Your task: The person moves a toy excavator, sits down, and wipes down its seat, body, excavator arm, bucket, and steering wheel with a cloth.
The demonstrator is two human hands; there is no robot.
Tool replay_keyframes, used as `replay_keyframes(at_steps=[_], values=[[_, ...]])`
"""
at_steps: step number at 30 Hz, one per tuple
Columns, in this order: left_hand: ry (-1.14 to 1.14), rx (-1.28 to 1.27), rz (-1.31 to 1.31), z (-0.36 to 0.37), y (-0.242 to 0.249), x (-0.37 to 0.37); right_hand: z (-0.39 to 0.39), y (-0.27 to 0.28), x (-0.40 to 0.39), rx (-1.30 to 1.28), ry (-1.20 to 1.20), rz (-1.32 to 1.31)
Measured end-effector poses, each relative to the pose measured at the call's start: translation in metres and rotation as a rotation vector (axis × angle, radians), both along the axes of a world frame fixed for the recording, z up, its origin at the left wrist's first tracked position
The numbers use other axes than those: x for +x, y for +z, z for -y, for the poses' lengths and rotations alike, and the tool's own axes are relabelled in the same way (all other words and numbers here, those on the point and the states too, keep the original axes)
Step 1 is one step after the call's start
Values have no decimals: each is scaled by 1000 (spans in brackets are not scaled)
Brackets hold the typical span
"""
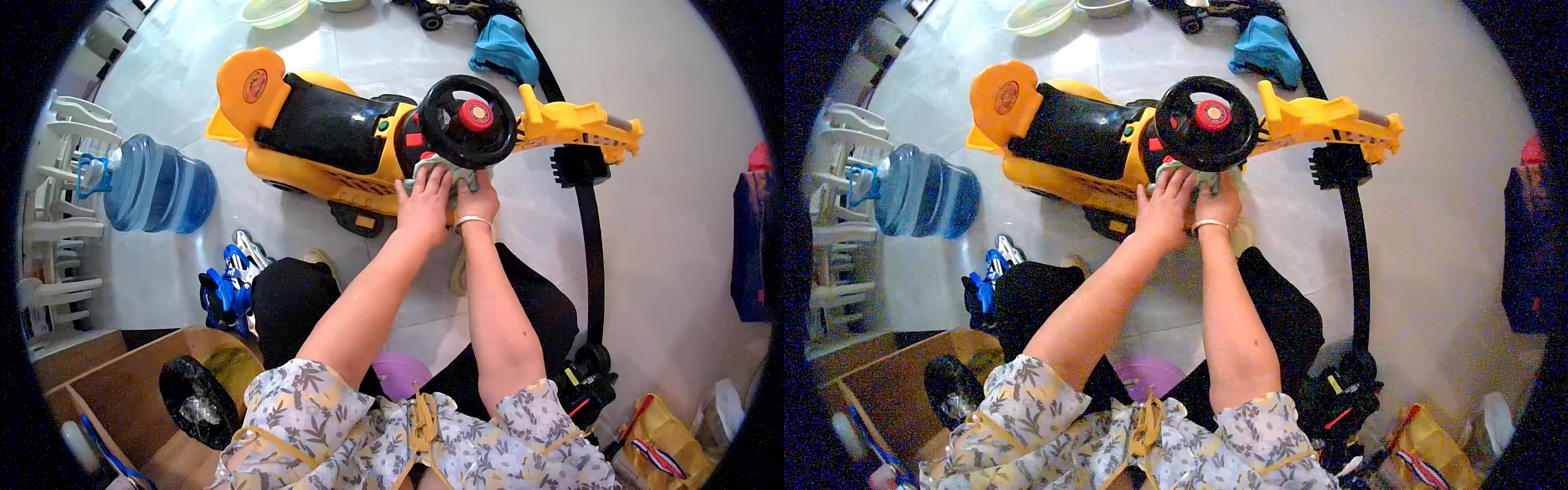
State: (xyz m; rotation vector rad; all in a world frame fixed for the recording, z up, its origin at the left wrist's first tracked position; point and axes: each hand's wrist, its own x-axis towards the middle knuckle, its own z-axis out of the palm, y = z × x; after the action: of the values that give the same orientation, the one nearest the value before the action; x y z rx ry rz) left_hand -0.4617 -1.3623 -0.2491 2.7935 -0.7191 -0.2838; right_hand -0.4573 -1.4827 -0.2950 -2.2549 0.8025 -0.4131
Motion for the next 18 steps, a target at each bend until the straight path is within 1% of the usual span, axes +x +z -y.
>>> replay_keyframes(at_steps=[4,6,10,13,16,18], values=[[9,48,-1,5,-5,2,-2,3,1,-9,-3,55],[16,84,132,6,-13,3,-4,8,2,-34,-8,-52],[16,76,129,6,-16,9,-1,1,7,-41,3,-5],[1,57,74,3,-11,8,-1,0,4,-32,-6,13],[11,74,104,5,-14,10,-3,2,8,-56,6,41],[57,12,121,6,-13,8,-7,4,7,-34,3,70]])
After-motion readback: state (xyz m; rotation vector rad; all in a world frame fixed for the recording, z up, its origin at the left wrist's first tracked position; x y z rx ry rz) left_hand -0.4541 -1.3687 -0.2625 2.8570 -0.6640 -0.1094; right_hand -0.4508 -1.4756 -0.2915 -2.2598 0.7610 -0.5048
